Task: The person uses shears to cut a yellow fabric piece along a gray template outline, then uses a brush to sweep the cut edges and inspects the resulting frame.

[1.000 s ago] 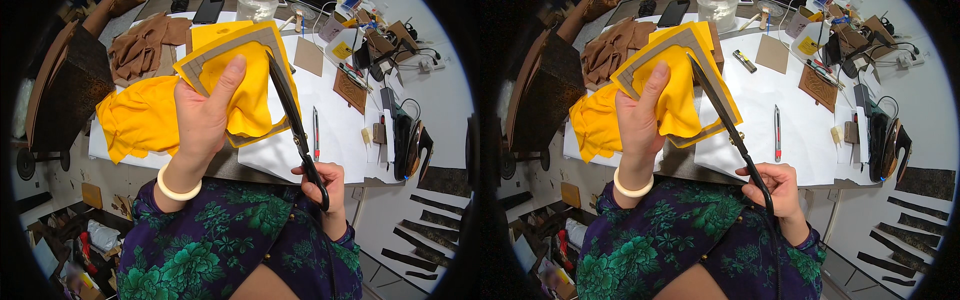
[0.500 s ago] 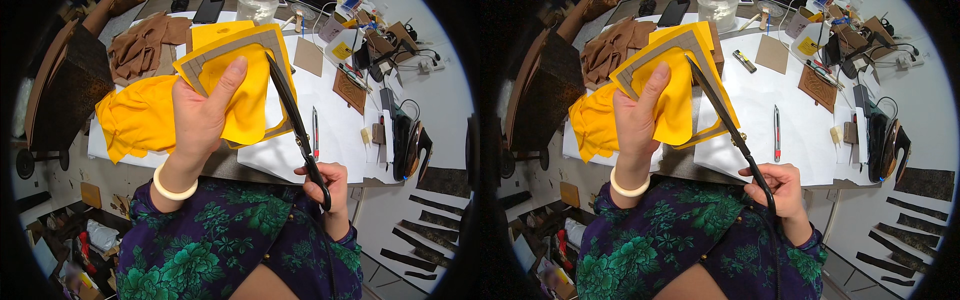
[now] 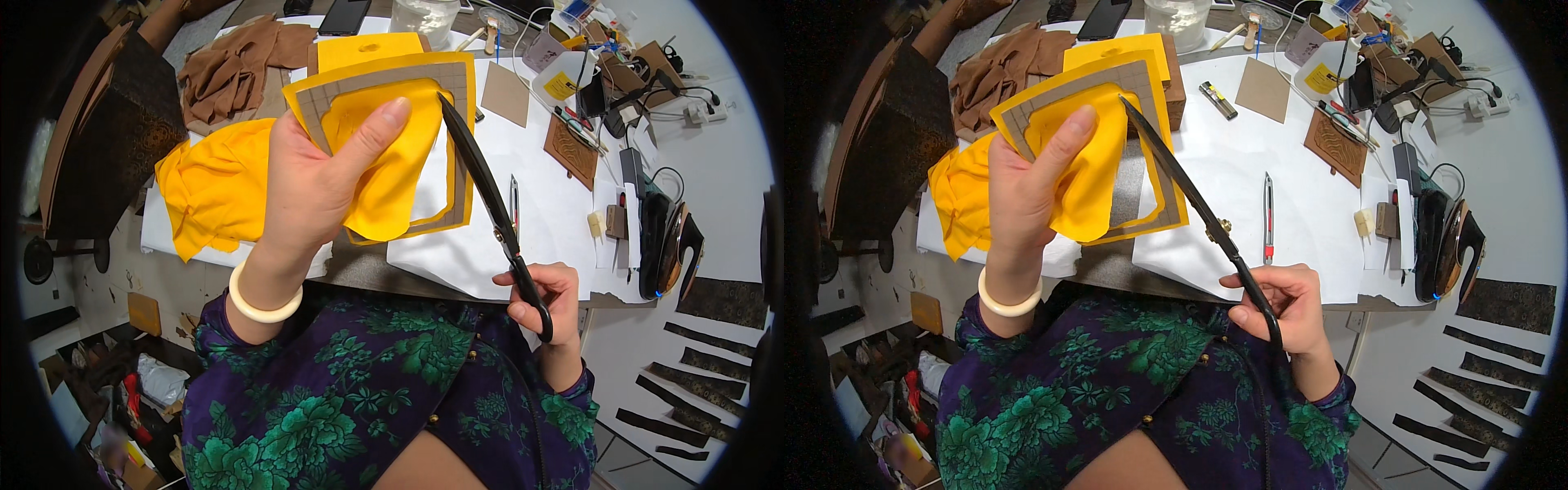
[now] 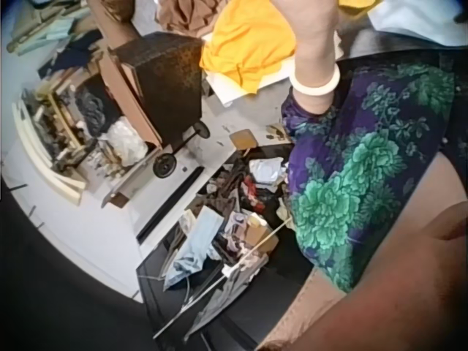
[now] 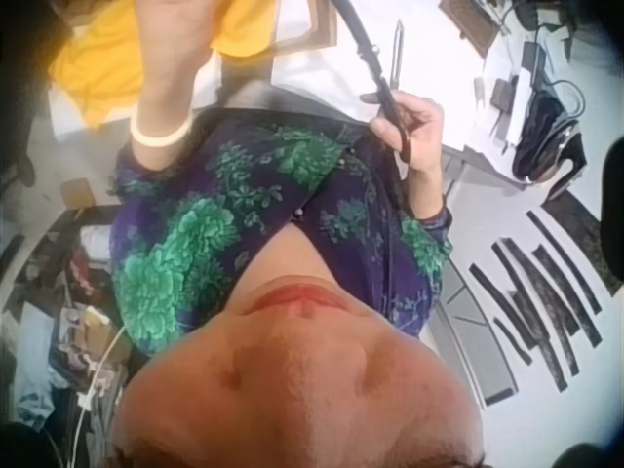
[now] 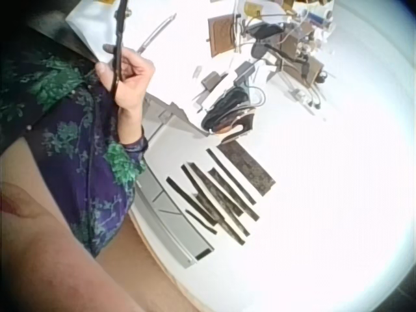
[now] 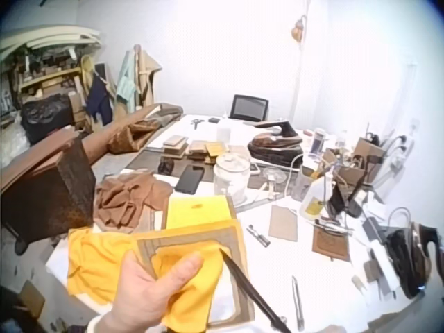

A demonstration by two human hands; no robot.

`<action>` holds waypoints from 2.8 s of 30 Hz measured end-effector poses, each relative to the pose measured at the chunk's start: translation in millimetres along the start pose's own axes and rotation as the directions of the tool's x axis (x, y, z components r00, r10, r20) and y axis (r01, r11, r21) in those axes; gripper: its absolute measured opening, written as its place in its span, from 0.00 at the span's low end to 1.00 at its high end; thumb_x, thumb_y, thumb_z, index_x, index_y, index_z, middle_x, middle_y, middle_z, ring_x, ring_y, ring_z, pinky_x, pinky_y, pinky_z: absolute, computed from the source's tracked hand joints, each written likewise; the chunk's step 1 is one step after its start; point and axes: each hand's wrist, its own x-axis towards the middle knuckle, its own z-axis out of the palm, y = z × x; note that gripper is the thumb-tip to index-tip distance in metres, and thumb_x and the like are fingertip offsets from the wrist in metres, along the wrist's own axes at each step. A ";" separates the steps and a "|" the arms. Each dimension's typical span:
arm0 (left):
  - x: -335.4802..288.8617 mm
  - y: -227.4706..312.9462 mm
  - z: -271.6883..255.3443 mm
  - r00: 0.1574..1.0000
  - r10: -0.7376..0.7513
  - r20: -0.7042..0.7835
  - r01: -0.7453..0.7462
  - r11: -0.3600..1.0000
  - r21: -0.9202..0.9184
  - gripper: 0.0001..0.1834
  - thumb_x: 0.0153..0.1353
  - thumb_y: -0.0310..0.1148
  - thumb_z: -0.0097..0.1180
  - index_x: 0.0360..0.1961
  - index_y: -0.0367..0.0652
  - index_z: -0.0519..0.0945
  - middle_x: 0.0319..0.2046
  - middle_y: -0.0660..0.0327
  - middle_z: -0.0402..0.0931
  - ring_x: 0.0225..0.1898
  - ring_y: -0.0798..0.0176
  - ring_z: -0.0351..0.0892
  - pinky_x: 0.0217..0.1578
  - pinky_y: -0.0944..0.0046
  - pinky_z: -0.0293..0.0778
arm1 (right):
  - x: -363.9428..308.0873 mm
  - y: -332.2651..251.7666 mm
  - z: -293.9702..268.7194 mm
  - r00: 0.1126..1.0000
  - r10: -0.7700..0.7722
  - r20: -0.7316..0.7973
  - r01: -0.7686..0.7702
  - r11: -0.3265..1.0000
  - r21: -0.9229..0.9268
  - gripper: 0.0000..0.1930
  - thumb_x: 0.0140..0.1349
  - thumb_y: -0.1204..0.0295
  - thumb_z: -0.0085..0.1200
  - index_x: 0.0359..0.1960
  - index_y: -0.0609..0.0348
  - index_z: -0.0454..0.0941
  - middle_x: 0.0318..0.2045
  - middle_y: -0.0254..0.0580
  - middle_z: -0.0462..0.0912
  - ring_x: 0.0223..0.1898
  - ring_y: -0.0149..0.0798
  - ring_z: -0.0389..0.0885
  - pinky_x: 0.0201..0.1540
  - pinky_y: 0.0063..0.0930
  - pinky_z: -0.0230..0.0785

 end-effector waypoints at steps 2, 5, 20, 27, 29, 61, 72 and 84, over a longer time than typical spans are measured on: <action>-0.9 2.7 -0.9 1.000 -0.010 0.018 0.010 1.000 0.010 0.11 0.59 0.27 0.59 0.42 0.33 0.78 0.36 0.61 0.80 0.35 0.73 0.78 0.36 0.73 0.74 | -0.1 -0.4 -0.5 1.000 -0.003 0.003 0.003 1.000 -0.004 0.16 0.46 0.80 0.63 0.38 0.75 0.79 0.13 0.26 0.72 0.14 0.15 0.62 0.17 0.10 0.46; -1.3 5.4 -0.9 0.999 -0.023 0.036 0.022 1.000 0.020 0.12 0.59 0.28 0.59 0.43 0.33 0.78 0.36 0.61 0.80 0.35 0.73 0.78 0.36 0.73 0.74 | 0.0 -1.7 -1.3 1.000 -0.011 0.015 0.011 1.000 -0.004 0.15 0.46 0.80 0.62 0.38 0.75 0.79 0.13 0.26 0.71 0.14 0.15 0.62 0.17 0.10 0.46; 0.2 14.2 -1.7 0.993 -0.025 0.114 0.014 0.995 0.096 0.11 0.59 0.28 0.59 0.42 0.34 0.78 0.35 0.61 0.81 0.34 0.73 0.79 0.35 0.73 0.74 | -2.2 -6.3 -7.1 0.998 -0.030 0.048 0.031 0.999 -0.022 0.13 0.48 0.80 0.62 0.37 0.75 0.80 0.13 0.25 0.69 0.14 0.16 0.60 0.17 0.12 0.45; 1.6 16.8 -4.4 0.987 -0.051 0.151 0.032 0.992 0.125 0.11 0.59 0.28 0.60 0.41 0.34 0.78 0.35 0.61 0.81 0.34 0.72 0.79 0.35 0.73 0.75 | -4.2 -10.1 -8.3 1.000 0.013 0.014 -0.012 0.997 -0.079 0.14 0.48 0.80 0.63 0.37 0.75 0.79 0.13 0.27 0.70 0.14 0.16 0.62 0.17 0.12 0.46; 2.8 17.6 -6.4 0.984 -0.059 0.170 0.035 0.989 0.143 0.12 0.59 0.28 0.60 0.42 0.34 0.78 0.35 0.61 0.81 0.34 0.72 0.79 0.35 0.73 0.75 | -4.5 -11.3 -9.4 1.000 0.018 0.015 -0.017 0.995 -0.094 0.14 0.48 0.80 0.63 0.37 0.75 0.79 0.13 0.27 0.70 0.14 0.16 0.62 0.17 0.12 0.47; 14.3 41.4 -22.0 0.901 -0.177 0.397 0.019 0.928 0.372 0.14 0.56 0.34 0.63 0.40 0.37 0.78 0.32 0.65 0.79 0.31 0.76 0.76 0.34 0.73 0.73 | 0.2 -60.8 -36.8 1.000 0.012 0.024 0.001 0.870 -0.494 0.16 0.44 0.74 0.67 0.32 0.74 0.81 0.08 0.25 0.67 0.12 0.16 0.62 0.16 0.11 0.48; 13.9 46.6 -23.9 0.881 -0.235 0.411 0.045 0.906 0.421 0.15 0.55 0.34 0.64 0.40 0.37 0.78 0.31 0.66 0.79 0.30 0.76 0.76 0.32 0.74 0.73 | 2.9 -69.4 -40.9 1.000 0.008 0.018 0.005 0.788 -0.616 0.16 0.42 0.72 0.68 0.31 0.72 0.81 0.09 0.25 0.66 0.12 0.16 0.60 0.16 0.12 0.46; 12.2 40.0 -23.1 0.889 -0.206 0.408 0.041 0.925 0.377 0.15 0.55 0.33 0.64 0.41 0.37 0.79 0.31 0.67 0.79 0.31 0.77 0.75 0.33 0.75 0.72 | 7.1 -66.6 -42.7 0.996 -0.014 0.089 0.060 0.839 -0.541 0.18 0.42 0.70 0.69 0.32 0.72 0.81 0.09 0.24 0.66 0.12 0.16 0.60 0.16 0.11 0.46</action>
